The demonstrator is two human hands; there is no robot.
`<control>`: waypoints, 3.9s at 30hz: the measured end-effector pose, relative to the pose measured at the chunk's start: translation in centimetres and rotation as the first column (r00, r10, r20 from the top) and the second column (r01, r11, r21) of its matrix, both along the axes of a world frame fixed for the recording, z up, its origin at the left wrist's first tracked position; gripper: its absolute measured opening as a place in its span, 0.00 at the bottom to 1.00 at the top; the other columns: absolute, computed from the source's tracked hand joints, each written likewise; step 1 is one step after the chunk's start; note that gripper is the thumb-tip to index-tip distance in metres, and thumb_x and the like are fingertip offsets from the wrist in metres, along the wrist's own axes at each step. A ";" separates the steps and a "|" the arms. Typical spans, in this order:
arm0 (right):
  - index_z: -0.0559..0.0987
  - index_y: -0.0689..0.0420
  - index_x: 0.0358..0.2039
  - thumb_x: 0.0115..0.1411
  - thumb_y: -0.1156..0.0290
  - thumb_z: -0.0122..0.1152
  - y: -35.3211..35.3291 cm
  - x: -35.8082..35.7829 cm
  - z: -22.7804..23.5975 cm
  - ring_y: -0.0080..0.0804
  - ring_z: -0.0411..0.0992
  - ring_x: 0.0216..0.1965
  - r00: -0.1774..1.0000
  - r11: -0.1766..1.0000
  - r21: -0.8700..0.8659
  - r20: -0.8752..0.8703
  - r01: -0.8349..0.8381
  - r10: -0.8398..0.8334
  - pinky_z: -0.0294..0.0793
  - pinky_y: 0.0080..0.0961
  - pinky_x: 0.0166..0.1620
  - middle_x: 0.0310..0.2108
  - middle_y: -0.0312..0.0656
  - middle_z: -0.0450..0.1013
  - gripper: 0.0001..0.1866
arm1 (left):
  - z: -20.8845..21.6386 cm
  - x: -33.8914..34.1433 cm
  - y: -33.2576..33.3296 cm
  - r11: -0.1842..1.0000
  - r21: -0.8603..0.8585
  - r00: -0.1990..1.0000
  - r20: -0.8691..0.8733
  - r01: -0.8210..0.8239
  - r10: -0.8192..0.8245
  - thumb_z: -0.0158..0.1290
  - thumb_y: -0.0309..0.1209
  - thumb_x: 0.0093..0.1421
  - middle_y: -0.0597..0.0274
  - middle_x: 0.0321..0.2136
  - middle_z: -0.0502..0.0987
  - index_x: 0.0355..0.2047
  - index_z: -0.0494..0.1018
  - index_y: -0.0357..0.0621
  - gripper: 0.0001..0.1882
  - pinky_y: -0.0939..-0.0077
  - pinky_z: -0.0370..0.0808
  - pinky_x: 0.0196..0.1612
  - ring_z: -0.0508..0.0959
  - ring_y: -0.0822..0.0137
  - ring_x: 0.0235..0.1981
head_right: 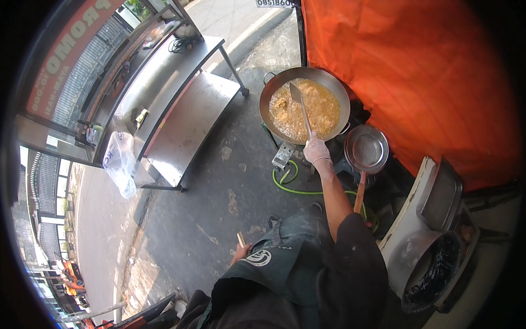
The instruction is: The person folds flat cardboard sheets into small rectangular boxes on a cluttered table, then carries the stack to an outdoor cooking area and places them on a metal shelf. The person also briefly stirs a large pot of food with a ladle.
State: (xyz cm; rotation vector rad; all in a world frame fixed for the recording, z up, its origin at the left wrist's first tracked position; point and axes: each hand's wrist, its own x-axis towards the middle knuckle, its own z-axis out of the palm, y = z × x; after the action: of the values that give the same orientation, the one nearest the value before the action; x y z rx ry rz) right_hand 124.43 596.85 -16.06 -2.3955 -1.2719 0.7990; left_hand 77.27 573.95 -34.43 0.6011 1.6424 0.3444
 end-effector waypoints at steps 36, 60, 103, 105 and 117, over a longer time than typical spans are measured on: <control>0.53 0.50 0.67 0.66 0.64 0.48 -7.8 -2.1 -3.8 0.62 0.74 0.42 0.987 0.988 0.072 0.077 0.134 -0.140 0.73 0.54 0.46 0.42 0.61 0.74 0.31 | -3.5 -2.3 -5.8 0.988 -0.087 0.982 -0.130 0.129 -0.139 0.61 0.41 0.56 0.48 0.40 0.73 0.55 0.55 0.28 0.38 0.65 0.75 0.42 0.76 0.60 0.39; 0.61 0.56 0.65 0.64 0.69 0.52 -6.5 -2.3 -2.9 0.58 0.70 0.52 0.950 0.893 0.351 -0.234 0.280 -0.206 0.72 0.45 0.54 0.52 0.61 0.70 0.29 | -1.5 0.1 2.4 0.976 -0.017 0.976 -0.020 0.217 -0.217 0.63 0.37 0.55 0.54 0.36 0.72 0.58 0.51 0.35 0.40 0.66 0.76 0.33 0.75 0.64 0.31; 0.62 0.51 0.65 0.66 0.64 0.51 -15.3 -1.0 -7.3 0.62 0.71 0.47 0.944 0.900 0.316 -0.231 0.300 -0.234 0.72 0.49 0.49 0.45 0.63 0.73 0.27 | -8.1 -4.4 -1.1 0.972 -0.034 0.972 -0.010 0.235 -0.235 0.63 0.35 0.55 0.51 0.38 0.72 0.56 0.52 0.36 0.37 0.64 0.76 0.33 0.76 0.62 0.35; 0.64 0.55 0.63 0.66 0.62 0.51 -16.1 -0.5 -6.8 0.58 0.69 0.53 0.913 0.904 0.253 -0.315 0.344 -0.259 0.71 0.43 0.54 0.52 0.56 0.71 0.26 | -5.0 -2.9 0.4 0.941 -0.053 0.942 -0.018 0.334 -0.335 0.63 0.35 0.55 0.50 0.38 0.72 0.57 0.51 0.35 0.38 0.63 0.77 0.34 0.76 0.60 0.35; 0.63 0.38 0.64 0.66 0.58 0.49 -27.6 9.7 -6.6 0.64 0.73 0.41 0.654 0.657 0.002 0.092 0.754 -0.751 0.75 0.55 0.44 0.40 0.63 0.75 0.25 | 0.4 0.7 3.7 0.919 -0.070 0.918 -0.060 0.389 -0.393 0.62 0.38 0.56 0.51 0.37 0.73 0.56 0.51 0.38 0.38 0.64 0.77 0.34 0.77 0.60 0.32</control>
State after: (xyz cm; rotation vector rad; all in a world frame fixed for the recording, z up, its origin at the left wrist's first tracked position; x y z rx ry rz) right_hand 134.09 569.20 -22.69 -2.6483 -0.1635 0.4464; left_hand 77.96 577.65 -34.07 0.8887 1.5514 -0.0189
